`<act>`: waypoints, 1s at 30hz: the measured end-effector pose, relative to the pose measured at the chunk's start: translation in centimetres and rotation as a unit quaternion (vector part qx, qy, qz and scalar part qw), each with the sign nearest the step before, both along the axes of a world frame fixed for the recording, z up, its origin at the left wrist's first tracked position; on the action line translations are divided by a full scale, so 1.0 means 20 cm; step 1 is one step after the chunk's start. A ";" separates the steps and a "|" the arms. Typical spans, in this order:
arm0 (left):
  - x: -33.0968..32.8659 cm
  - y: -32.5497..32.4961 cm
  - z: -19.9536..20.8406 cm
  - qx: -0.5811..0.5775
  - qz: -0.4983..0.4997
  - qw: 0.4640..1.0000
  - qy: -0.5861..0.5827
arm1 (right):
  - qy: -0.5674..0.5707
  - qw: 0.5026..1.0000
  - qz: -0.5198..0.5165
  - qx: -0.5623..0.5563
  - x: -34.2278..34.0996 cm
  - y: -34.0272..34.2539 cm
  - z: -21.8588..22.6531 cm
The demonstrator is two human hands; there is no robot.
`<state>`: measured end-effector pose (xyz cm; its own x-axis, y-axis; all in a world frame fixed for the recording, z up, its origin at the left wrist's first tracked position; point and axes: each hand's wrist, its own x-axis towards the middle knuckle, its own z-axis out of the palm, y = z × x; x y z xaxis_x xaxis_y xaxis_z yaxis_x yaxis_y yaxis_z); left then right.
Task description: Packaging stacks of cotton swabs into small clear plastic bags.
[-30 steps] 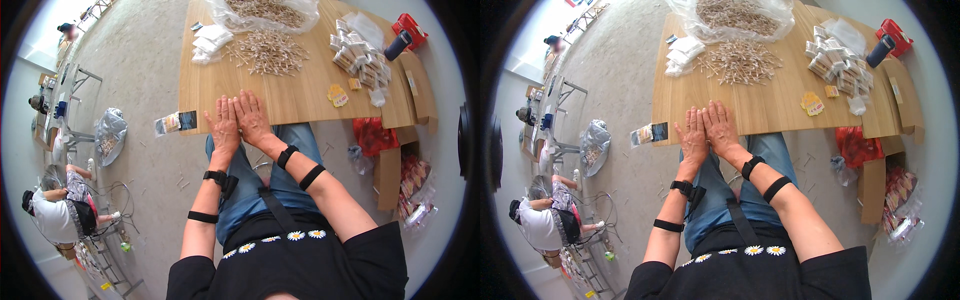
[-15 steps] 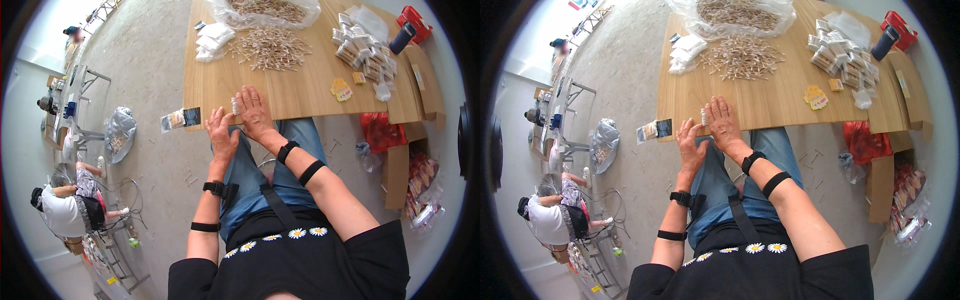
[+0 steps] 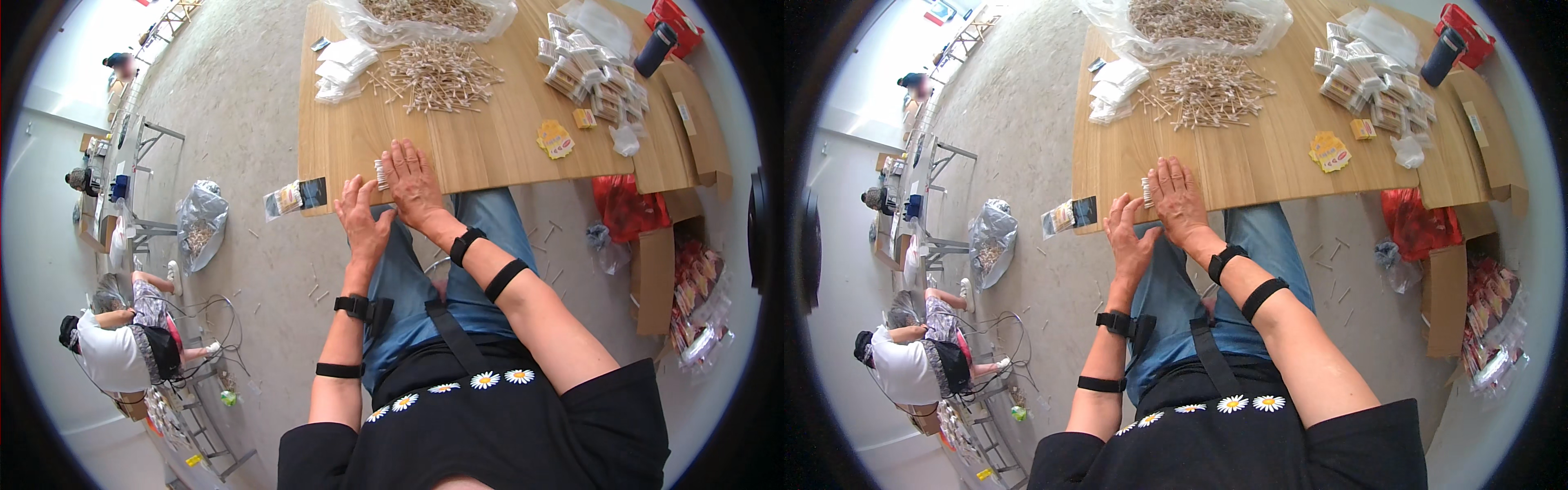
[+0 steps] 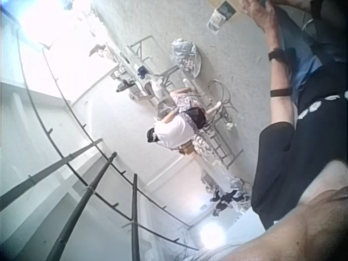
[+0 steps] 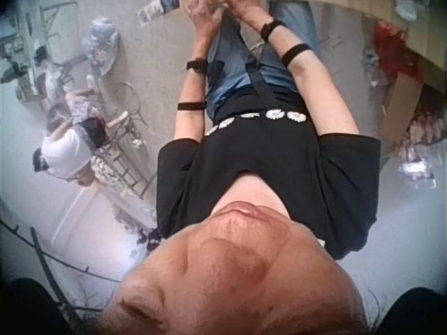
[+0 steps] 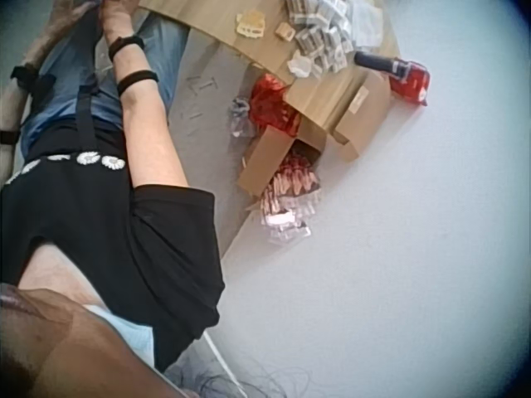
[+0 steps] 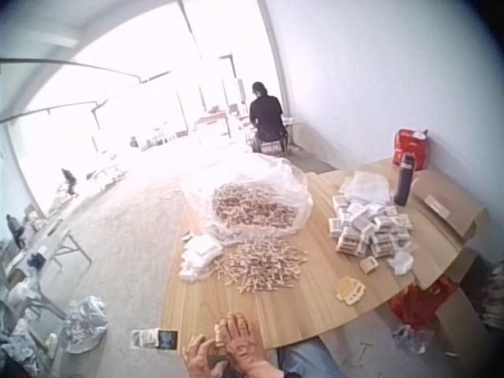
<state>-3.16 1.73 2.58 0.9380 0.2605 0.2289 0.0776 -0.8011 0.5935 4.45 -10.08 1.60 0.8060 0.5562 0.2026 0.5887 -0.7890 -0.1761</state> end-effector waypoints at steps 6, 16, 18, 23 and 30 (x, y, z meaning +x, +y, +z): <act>0.02 0.00 -0.02 0.029 0.008 0.999 -0.026 | -0.006 1.000 -0.002 0.016 0.00 0.01 -0.01; 0.04 -0.01 -0.02 0.017 0.024 1.000 -0.007 | -0.007 1.000 -0.006 -0.005 0.00 0.01 0.00; 0.05 -0.01 -0.02 0.019 0.027 0.999 -0.008 | -0.008 1.000 -0.007 -0.002 0.00 0.01 0.00; 0.05 -0.02 -0.03 0.018 0.038 0.999 -0.021 | -0.017 1.000 -0.008 0.005 0.00 0.01 -0.02; 0.06 -0.03 -0.04 0.024 0.041 0.999 -0.015 | -0.012 1.000 -0.007 0.020 0.00 0.01 -0.02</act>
<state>-1.96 1.23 1.85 0.9060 0.3251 0.2710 0.1274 -0.8201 0.5578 4.46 -9.83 1.17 0.8082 0.5364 0.2430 0.5824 -0.7894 -0.1941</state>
